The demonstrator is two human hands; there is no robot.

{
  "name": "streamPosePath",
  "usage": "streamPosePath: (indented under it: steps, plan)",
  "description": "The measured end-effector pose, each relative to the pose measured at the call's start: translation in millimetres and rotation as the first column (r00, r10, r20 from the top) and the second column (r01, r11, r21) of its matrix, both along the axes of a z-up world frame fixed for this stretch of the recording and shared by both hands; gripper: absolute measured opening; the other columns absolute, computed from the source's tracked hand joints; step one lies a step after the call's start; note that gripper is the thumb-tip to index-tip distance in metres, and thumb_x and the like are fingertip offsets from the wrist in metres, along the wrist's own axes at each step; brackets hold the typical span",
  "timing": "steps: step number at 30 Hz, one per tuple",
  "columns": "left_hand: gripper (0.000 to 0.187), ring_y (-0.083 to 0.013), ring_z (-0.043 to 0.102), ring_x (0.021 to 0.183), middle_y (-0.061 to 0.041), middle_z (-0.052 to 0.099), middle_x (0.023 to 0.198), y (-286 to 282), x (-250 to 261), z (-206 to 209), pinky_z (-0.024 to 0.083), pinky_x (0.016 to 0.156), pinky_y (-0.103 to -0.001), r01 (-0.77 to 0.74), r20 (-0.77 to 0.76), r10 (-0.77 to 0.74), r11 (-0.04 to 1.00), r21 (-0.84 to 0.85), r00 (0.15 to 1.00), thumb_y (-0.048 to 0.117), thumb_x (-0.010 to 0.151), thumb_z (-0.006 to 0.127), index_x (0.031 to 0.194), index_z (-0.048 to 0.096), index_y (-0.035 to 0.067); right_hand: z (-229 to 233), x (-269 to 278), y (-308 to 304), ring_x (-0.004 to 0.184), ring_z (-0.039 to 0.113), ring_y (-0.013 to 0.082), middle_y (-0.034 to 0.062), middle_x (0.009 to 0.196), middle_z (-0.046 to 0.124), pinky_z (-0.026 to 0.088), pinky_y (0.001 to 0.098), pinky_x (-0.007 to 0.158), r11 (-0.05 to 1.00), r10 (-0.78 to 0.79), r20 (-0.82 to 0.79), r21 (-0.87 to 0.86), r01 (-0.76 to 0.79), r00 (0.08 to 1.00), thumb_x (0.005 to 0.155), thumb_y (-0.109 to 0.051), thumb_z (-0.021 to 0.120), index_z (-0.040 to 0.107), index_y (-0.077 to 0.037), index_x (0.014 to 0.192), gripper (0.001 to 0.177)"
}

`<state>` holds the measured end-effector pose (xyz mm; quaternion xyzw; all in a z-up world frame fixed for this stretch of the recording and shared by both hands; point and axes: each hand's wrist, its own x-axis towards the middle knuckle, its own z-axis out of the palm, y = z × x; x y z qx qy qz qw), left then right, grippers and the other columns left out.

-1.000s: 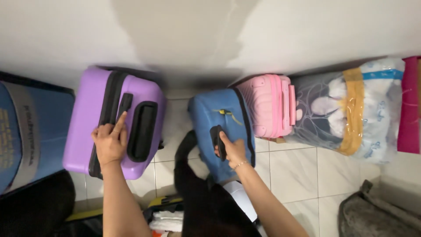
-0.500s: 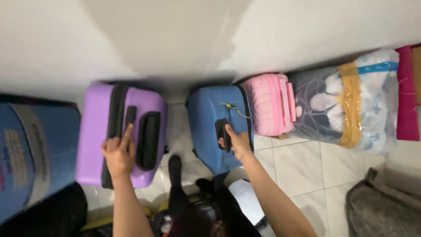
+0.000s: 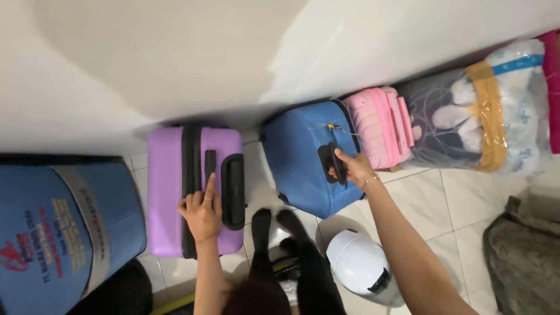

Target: The person tapes a clear plastic laundry bag shut with brown packing tape and then moves several suitcases and bags against a wall to organize them.

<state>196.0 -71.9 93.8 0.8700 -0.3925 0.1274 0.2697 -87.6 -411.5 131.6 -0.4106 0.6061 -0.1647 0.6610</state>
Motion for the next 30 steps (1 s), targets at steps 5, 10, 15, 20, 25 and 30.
streamPosePath:
  steps: [5, 10, 15, 20, 25, 30]
  plan:
    - [0.050, -0.0225, 0.057, 0.084, -0.002, 0.057, 0.081, -1.6, -2.0, 6.5, 0.041, 0.101, -0.047, 0.014, -0.002, -0.014, 1.000, 0.007, 1.000, 0.017, 0.095, 0.070, 0.144, 0.066, 0.029, 10.7, -7.0, 4.9, 0.074, 0.075, 0.0312, 0.0262, 0.093, 0.072, 0.062, 0.0417, 0.062, 0.993, 0.105, -0.033, 0.058, -0.103, 0.994, 0.081, -0.042, 0.081, 0.056, 0.013, 0.113, 0.069]
    - [0.047, -0.0217, 0.055, 0.079, -0.002, 0.055, 0.078, -0.9, -2.2, 2.2, 0.041, 0.100, -0.046, -0.009, -0.035, 0.009, 1.000, 0.016, 0.999, 0.018, 0.098, 0.070, 0.143, 0.066, 0.030, -1.3, -6.6, 20.2, 0.072, 0.076, 0.0302, 0.0249, 0.093, 0.071, 0.063, 0.0401, 0.060, 0.998, 0.047, -0.031, 0.050, -0.046, 0.998, 0.081, -0.043, 0.082, 0.054, 0.016, 0.118, 0.075]
    - [0.050, -0.0224, 0.057, 0.082, -0.001, 0.056, 0.081, -2.8, 1.0, 7.6, 0.041, 0.098, -0.047, 0.015, -0.002, -0.015, 1.000, -0.010, 1.000, 0.019, 0.095, 0.070, 0.144, 0.065, 0.030, -6.4, 4.8, 35.5, 0.069, 0.073, 0.0332, 0.0278, 0.096, 0.070, 0.060, 0.0422, 0.057, 0.992, -0.081, -0.034, -0.099, 0.077, 0.996, 0.077, -0.034, 0.088, 0.026, 0.018, 0.134, 0.100]
    - [0.049, -0.0213, 0.056, 0.080, -0.002, 0.056, 0.078, -2.0, 3.1, 3.6, 0.041, 0.098, -0.047, 0.017, -0.033, -0.017, 1.000, -0.002, 0.999, 0.018, 0.096, 0.071, 0.144, 0.065, 0.030, -44.4, -13.4, 19.3, 0.081, 0.069, 0.0311, 0.0226, 0.098, 0.068, 0.055, 0.0400, 0.066, 0.940, -0.107, -0.293, -0.340, 0.001, 0.950, 0.083, -0.042, 0.086, 0.039, 0.009, 0.136, 0.088]
    - [0.051, -0.0215, 0.056, 0.082, -0.001, 0.056, 0.080, 0.6, 1.5, 6.6, 0.040, 0.098, -0.047, 0.033, 0.002, -0.033, 0.999, 0.001, 0.999, 0.018, 0.096, 0.071, 0.145, 0.064, 0.029, 1.6, 15.5, 71.8, 0.095, 0.065, 0.0358, 0.0200, 0.099, 0.068, 0.051, 0.0454, 0.084, 0.493, -0.251, -0.616, -0.745, -0.449, 0.747, 0.094, -0.039, 0.082, 0.061, 0.007, 0.121, 0.057]
    - [0.049, -0.0217, 0.056, 0.084, -0.001, 0.057, 0.082, 1.2, 3.8, -5.1, 0.039, 0.100, -0.049, 0.032, -0.138, -0.027, 0.999, 0.034, 0.990, 0.020, 0.098, 0.070, 0.146, 0.065, 0.030, -37.1, 89.9, 147.7, 0.084, 0.068, 0.0285, 0.0119, 0.091, 0.071, 0.053, 0.0421, 0.075, 0.483, 0.250, -0.536, -0.652, -0.584, 0.806, 0.097, -0.041, 0.068, 0.066, -0.006, 0.105, 0.036]
